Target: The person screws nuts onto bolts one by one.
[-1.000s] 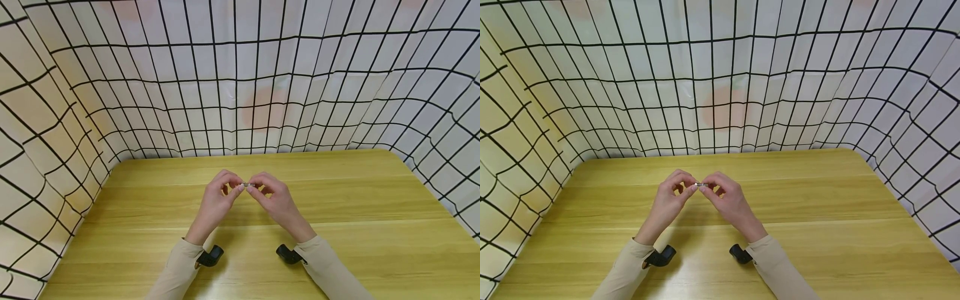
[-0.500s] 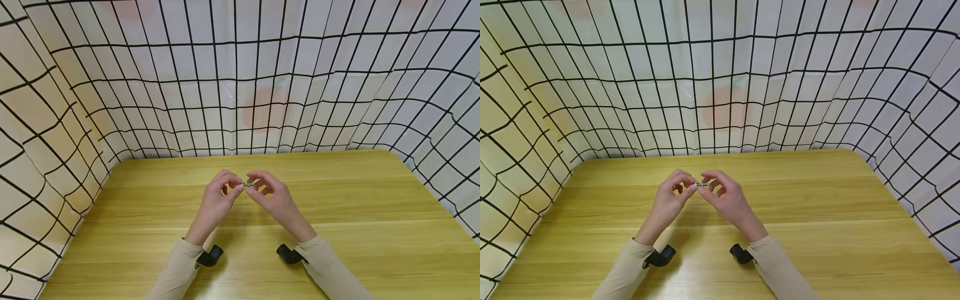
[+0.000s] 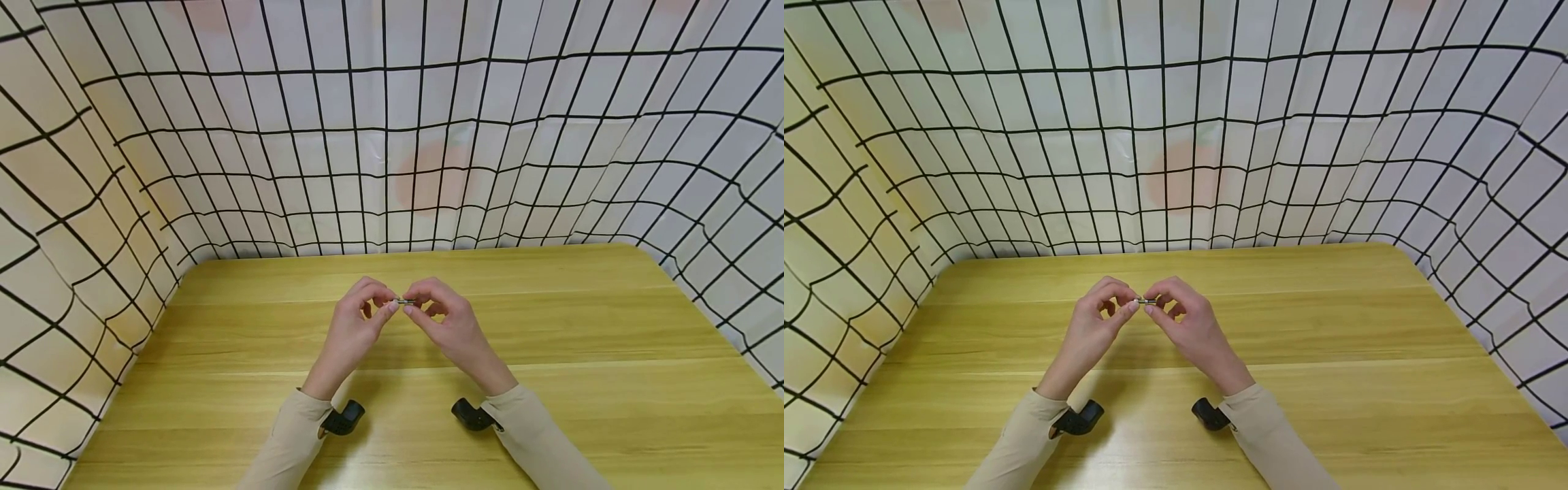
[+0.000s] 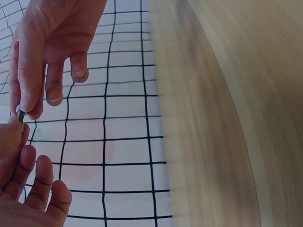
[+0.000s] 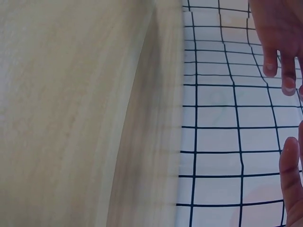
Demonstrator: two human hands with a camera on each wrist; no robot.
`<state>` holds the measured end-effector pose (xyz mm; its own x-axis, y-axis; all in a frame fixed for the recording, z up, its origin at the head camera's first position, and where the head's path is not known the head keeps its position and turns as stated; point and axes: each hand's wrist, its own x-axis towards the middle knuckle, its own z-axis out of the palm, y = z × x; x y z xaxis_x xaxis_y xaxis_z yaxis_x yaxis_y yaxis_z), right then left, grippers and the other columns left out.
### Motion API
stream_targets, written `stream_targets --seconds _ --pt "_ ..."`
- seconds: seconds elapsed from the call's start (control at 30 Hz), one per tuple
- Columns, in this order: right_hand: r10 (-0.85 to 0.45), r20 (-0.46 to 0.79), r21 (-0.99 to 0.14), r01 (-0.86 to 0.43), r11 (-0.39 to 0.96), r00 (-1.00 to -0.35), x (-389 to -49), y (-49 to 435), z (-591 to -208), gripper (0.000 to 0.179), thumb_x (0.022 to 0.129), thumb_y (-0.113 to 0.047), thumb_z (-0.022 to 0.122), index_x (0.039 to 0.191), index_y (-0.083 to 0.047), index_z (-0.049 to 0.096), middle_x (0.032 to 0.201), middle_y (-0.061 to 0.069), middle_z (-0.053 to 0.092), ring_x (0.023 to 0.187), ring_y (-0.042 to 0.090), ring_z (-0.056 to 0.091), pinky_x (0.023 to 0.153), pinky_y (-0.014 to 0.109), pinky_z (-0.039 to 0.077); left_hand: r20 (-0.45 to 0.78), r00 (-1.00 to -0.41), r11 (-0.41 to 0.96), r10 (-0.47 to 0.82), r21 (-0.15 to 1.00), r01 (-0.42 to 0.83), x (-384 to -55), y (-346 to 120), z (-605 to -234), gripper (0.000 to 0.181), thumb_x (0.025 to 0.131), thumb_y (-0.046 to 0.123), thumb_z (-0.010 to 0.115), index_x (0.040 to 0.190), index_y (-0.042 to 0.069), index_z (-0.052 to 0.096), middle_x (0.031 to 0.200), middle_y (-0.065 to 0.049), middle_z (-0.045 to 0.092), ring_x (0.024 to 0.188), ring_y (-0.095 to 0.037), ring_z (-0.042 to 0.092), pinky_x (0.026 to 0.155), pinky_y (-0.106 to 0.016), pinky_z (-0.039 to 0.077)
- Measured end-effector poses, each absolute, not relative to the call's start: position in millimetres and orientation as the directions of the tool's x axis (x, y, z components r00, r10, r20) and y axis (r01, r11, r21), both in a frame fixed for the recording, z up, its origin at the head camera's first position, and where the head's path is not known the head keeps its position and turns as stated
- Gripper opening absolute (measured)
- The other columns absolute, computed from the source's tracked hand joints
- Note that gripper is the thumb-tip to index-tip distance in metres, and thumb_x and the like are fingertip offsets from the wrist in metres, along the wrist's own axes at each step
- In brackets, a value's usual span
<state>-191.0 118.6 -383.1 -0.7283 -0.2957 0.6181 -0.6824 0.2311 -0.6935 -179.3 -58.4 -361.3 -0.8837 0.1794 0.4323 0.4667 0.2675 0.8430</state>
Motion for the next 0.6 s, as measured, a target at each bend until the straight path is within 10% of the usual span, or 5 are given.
stream_targets --seconds 0.6 --pt "-0.245 0.48 -0.798 -0.535 0.276 -0.842 -207 123 -413 0.014 0.097 -0.01 0.063 0.109 -0.013 0.069 0.099 -0.006 0.066 0.087 0.015 0.059 0.073 0.032 0.048 0.458 -0.87 0.247 0.181 0.835 0.491 -180 -56 -365 0.004 0.089 -0.005 0.068 0.092 -0.001 0.068 0.091 -0.013 0.058 0.083 -0.023 0.049 0.07 -0.049 0.038"
